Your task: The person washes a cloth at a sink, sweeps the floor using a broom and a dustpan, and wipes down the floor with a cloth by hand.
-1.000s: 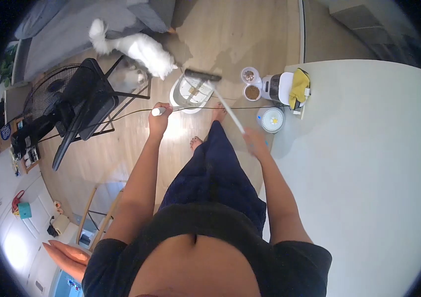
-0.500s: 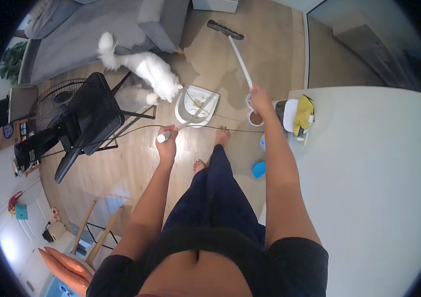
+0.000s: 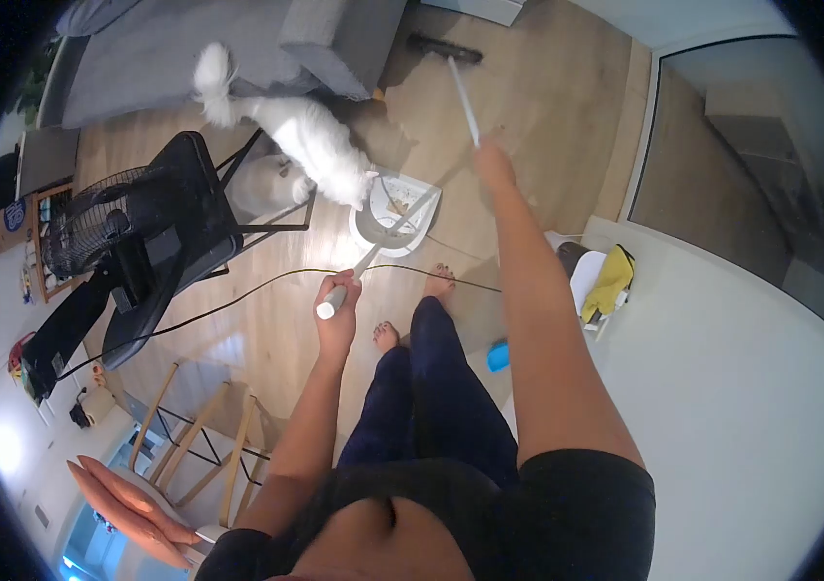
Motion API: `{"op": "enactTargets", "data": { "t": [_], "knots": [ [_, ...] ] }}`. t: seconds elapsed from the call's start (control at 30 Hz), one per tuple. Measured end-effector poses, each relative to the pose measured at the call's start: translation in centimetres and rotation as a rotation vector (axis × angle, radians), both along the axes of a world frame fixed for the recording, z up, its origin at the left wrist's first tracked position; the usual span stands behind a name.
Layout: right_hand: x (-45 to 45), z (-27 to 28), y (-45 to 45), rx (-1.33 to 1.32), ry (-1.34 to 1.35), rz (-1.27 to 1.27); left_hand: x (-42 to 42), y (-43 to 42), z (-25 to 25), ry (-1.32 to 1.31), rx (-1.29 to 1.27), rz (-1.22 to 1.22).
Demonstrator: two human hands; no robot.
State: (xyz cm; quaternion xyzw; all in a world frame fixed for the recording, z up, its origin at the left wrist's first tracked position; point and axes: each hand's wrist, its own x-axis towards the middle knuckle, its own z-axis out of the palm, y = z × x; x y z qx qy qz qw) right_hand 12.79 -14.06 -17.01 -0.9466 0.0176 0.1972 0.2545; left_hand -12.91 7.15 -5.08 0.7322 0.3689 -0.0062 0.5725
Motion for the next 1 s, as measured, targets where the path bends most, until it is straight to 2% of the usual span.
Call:
{"op": "enactTargets", "data": {
  "t": [0.07,0.1,0.13,0.17,0.23,0.3,0.33,0.43,0.5,0.53,0.6,0.67,0.8,0.87,1.0],
  "knots": [
    [-6.1,0.7,-2.5,-0.016,0.034,0.096,0.2,0.1,0.5,-0.018,-0.022,-0.022],
    [-9.5,3.4,-2.9,-0.135,0.258,0.028,0.2,0.2,0.6,-0.022,-0.028,-0.020],
    [-13.6,4.7,-4.7,0.003,0.190,0.060,0.1,0.4,0.5,-0.006,-0.014,-0.034],
    [-16.8,6.6,-6.3,-0.010,0.181,0.137,-0.2,0.5,0.4,0.013,-0.001,-0.049],
    [-21.4,12.9,-8.2,-0.025,0.345,0.167,-0.4,0.4,0.2,-0.044,-0.001,-0.045],
    [-24.7,18.7,-8.8,-0.022,0.525,0.009,-0.8,0.6,-0.8,-0.134,0.016,-0.068],
    [-26.3,20.5,-9.0,-0.028,0.521,0.002,-0.9,0.7,-1.4,-0.138,0.008,-0.073],
    [-30.9,24.4,-9.2,-0.034,0.547,0.001,-1.3,0.6,-1.7,-0.159,0.090,-0.091],
    [-33.6,25.8,-8.9,0.096,0.629,-0.213,-2.2,0.4,-0.9,-0.165,0.078,-0.075],
    [-34.7,26.6,-8.5,0.099,0.626,-0.227,-2.5,0.3,-0.5,-0.168,0.075,-0.089],
    [-36.8,28.3,-7.5,0.268,0.662,-0.484,-3.6,0.1,0.6,-0.265,-0.002,-0.053],
    [-39.2,29.9,-6.9,0.312,0.633,-0.520,-4.7,0.2,2.7,-0.259,-0.035,-0.071],
    [-44.0,34.2,-6.7,0.438,0.542,-0.651,-7.6,-0.2,5.7,-0.415,-0.158,-0.039],
    [-48.5,36.9,-7.4,0.490,0.516,-0.704,-10.6,-0.7,10.0,-0.537,-0.167,-0.077],
    [-53.3,41.9,-8.3,0.604,0.402,-0.796,-15.0,-0.7,13.7,-0.602,-0.209,-0.113]
  ]
}}
